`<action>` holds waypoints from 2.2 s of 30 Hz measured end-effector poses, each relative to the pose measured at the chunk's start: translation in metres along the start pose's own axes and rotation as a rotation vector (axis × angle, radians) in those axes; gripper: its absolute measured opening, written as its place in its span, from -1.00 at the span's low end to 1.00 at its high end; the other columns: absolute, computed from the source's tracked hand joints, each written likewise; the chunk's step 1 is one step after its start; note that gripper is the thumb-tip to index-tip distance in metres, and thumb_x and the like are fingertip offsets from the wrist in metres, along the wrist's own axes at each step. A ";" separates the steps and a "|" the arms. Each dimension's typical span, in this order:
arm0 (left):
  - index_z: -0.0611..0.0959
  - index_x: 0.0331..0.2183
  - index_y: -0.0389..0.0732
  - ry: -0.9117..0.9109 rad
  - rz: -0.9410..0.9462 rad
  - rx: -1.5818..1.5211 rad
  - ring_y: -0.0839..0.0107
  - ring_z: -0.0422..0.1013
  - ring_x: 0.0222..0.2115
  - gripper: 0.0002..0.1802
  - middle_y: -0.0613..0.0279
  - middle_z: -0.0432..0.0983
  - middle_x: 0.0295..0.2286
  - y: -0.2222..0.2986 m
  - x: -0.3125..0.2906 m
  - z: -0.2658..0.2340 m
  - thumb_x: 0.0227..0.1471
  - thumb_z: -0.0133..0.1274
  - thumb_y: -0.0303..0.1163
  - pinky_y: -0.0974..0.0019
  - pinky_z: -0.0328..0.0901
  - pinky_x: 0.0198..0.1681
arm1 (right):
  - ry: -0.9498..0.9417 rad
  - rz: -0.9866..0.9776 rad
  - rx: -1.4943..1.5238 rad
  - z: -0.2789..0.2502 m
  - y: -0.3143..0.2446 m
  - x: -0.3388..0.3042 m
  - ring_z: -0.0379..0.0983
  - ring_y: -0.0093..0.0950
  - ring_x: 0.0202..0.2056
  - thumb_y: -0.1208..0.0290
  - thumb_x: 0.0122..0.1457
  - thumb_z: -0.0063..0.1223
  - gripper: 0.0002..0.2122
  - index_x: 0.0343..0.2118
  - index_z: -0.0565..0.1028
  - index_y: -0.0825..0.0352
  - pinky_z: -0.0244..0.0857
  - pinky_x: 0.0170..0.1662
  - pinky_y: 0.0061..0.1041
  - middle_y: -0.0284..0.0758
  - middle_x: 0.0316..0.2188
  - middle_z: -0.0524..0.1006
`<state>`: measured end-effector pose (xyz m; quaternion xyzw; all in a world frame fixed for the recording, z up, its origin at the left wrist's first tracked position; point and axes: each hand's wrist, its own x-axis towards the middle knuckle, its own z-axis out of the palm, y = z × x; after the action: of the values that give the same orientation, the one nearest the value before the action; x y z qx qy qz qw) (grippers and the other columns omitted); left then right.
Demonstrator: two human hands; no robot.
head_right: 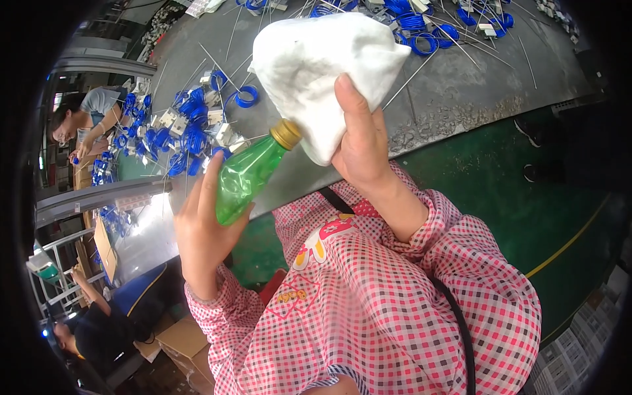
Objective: Assembling and cleaning small electronic components at a factory workbench using a cloth and coiled wire.
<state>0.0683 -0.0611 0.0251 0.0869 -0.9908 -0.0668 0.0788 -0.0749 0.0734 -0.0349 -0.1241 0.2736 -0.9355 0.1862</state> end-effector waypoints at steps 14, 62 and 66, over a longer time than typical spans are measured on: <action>0.28 -0.07 -0.14 0.234 -0.050 -0.011 0.22 0.38 -0.50 -0.19 0.12 0.40 -0.44 0.005 0.014 -0.004 -0.52 0.18 -0.45 0.29 0.29 -0.51 | -0.014 0.023 0.073 0.001 -0.002 -0.003 0.21 -0.38 -0.07 0.24 0.13 -0.41 -0.60 -0.03 0.08 0.39 0.09 -0.02 -0.39 -0.21 -0.09 0.25; 0.29 -0.06 -0.14 0.296 -0.010 -0.090 0.26 0.39 -0.51 -0.16 0.12 0.42 -0.42 0.020 0.032 -0.011 -0.56 0.16 -0.53 0.32 0.30 -0.49 | -0.025 -0.037 0.018 0.000 0.002 -0.006 0.19 -0.36 -0.06 0.22 0.11 -0.38 -0.55 -0.01 0.03 0.41 0.07 -0.01 -0.41 -0.18 -0.07 0.21; 0.29 -0.07 -0.14 0.303 -0.088 -0.098 0.23 0.39 -0.51 -0.22 0.11 0.41 -0.43 0.015 0.027 -0.009 -0.48 0.17 -0.50 0.32 0.29 -0.50 | -0.031 -0.061 -0.049 0.000 -0.004 -0.002 0.16 -0.34 -0.04 0.14 0.12 -0.48 -0.52 0.01 0.01 0.39 0.06 0.01 -0.36 -0.18 -0.05 0.19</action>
<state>0.0406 -0.0522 0.0396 0.1354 -0.9584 -0.1046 0.2286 -0.0738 0.0773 -0.0329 -0.1514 0.2898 -0.9317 0.1584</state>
